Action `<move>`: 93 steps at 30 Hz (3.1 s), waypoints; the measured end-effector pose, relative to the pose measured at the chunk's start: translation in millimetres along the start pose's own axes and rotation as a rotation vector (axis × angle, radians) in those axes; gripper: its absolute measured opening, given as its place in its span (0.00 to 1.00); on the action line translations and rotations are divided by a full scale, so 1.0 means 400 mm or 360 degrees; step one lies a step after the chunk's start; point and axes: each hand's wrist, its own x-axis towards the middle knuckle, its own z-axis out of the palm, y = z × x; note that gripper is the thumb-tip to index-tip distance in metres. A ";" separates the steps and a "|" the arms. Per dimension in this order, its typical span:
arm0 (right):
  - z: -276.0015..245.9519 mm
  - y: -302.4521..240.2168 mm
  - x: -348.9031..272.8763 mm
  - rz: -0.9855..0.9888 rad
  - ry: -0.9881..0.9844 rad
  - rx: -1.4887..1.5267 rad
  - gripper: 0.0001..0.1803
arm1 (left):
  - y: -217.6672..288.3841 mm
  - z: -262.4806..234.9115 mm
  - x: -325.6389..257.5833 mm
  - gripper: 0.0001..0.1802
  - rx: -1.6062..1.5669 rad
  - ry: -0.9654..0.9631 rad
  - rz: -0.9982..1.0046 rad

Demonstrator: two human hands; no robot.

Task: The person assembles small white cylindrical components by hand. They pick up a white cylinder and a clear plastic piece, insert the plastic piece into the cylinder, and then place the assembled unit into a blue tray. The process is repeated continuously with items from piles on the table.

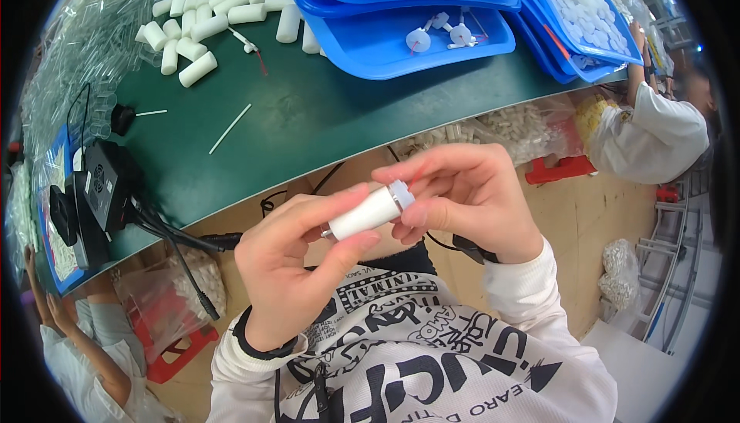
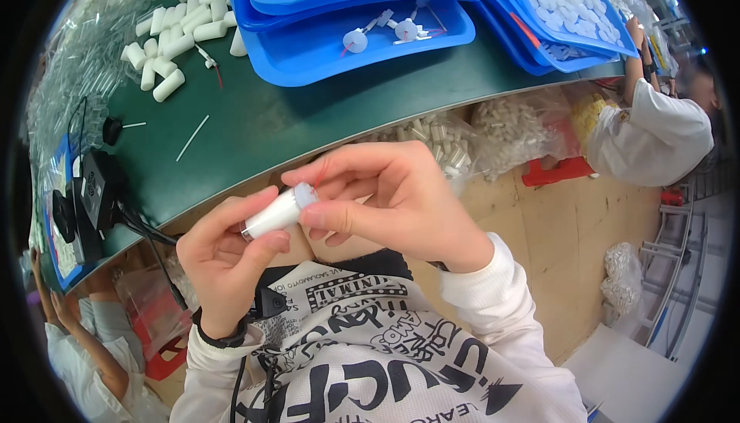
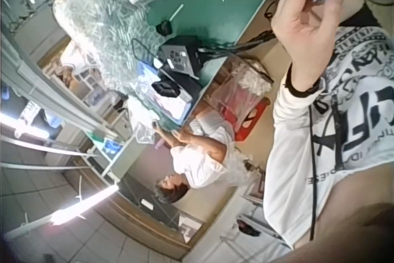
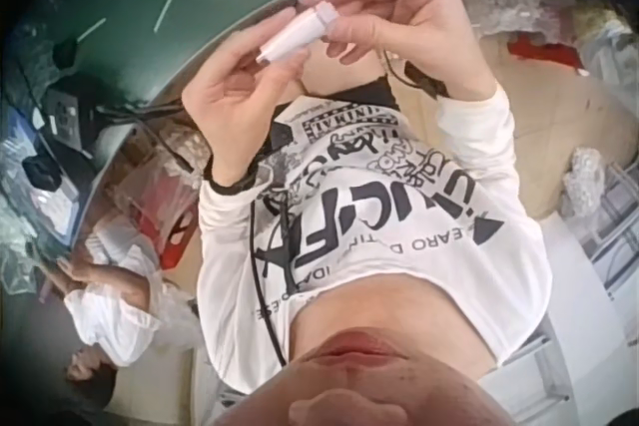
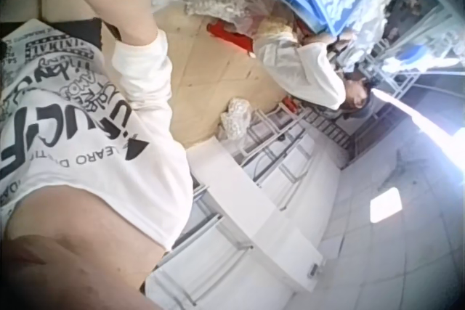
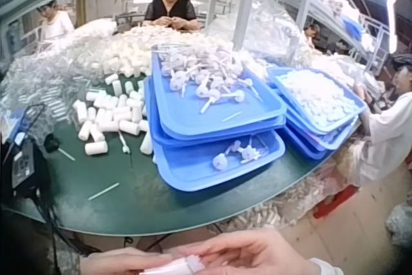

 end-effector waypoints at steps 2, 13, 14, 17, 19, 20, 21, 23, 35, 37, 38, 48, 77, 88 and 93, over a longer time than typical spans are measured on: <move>-0.018 0.004 -0.003 -0.0008 -0.0061 -0.0095 0.15 | -0.013 -0.002 0.000 0.18 0.0203 -0.0023 0.0272; -0.045 0.020 0.006 0.0127 -0.0361 -0.0464 0.17 | -0.032 -0.003 -0.039 0.19 0.0536 -0.0116 0.0397; -0.046 0.025 0.006 0.0115 -0.0408 -0.0449 0.17 | -0.033 -0.005 -0.043 0.19 0.0465 -0.0101 0.0345; -0.028 0.027 -0.015 0.0141 -0.0284 -0.0042 0.17 | -0.031 -0.011 -0.052 0.18 0.0302 -0.0097 0.0186; -0.019 0.029 -0.022 -0.0232 -0.0172 -0.0291 0.22 | -0.015 -0.020 -0.053 0.18 0.0264 -0.0149 0.0077; -0.017 0.028 -0.023 -0.0419 -0.0115 -0.0423 0.25 | -0.004 -0.020 -0.055 0.17 0.0062 -0.0155 -0.0059; -0.023 0.026 -0.018 -0.0783 -0.0136 -0.0714 0.25 | 0.009 -0.021 -0.058 0.17 -0.0141 -0.0161 -0.0194; -0.033 0.022 -0.006 -0.1323 -0.0174 -0.1138 0.24 | 0.020 -0.022 -0.059 0.15 -0.0480 -0.0229 -0.0347; 0.002 0.035 -0.010 -0.1459 -0.0232 -0.1193 0.11 | 0.044 -0.025 -0.064 0.13 -0.0666 -0.0231 -0.0643; 0.002 0.041 -0.010 -0.1485 -0.0229 -0.1216 0.10 | 0.041 -0.028 -0.062 0.14 -0.0664 -0.0258 -0.0617; 0.003 0.046 -0.013 -0.1491 -0.0231 -0.1230 0.09 | 0.039 -0.028 -0.065 0.14 -0.0647 -0.0261 -0.0629; -0.031 0.058 -0.006 -0.1652 -0.0319 -0.1220 0.18 | 0.034 -0.011 -0.073 0.17 -0.0330 -0.0193 -0.0267; -0.016 0.032 -0.036 -0.0021 -0.0255 -0.0212 0.10 | 0.021 0.003 -0.072 0.20 0.0616 -0.0108 0.0494; 0.040 0.051 -0.065 -0.0198 0.0185 0.0139 0.15 | 0.011 -0.007 -0.073 0.20 0.0668 -0.0057 0.0680; 0.018 0.084 -0.066 -0.0429 0.0138 -0.0294 0.12 | 0.001 -0.011 -0.077 0.21 0.0888 -0.0123 0.0829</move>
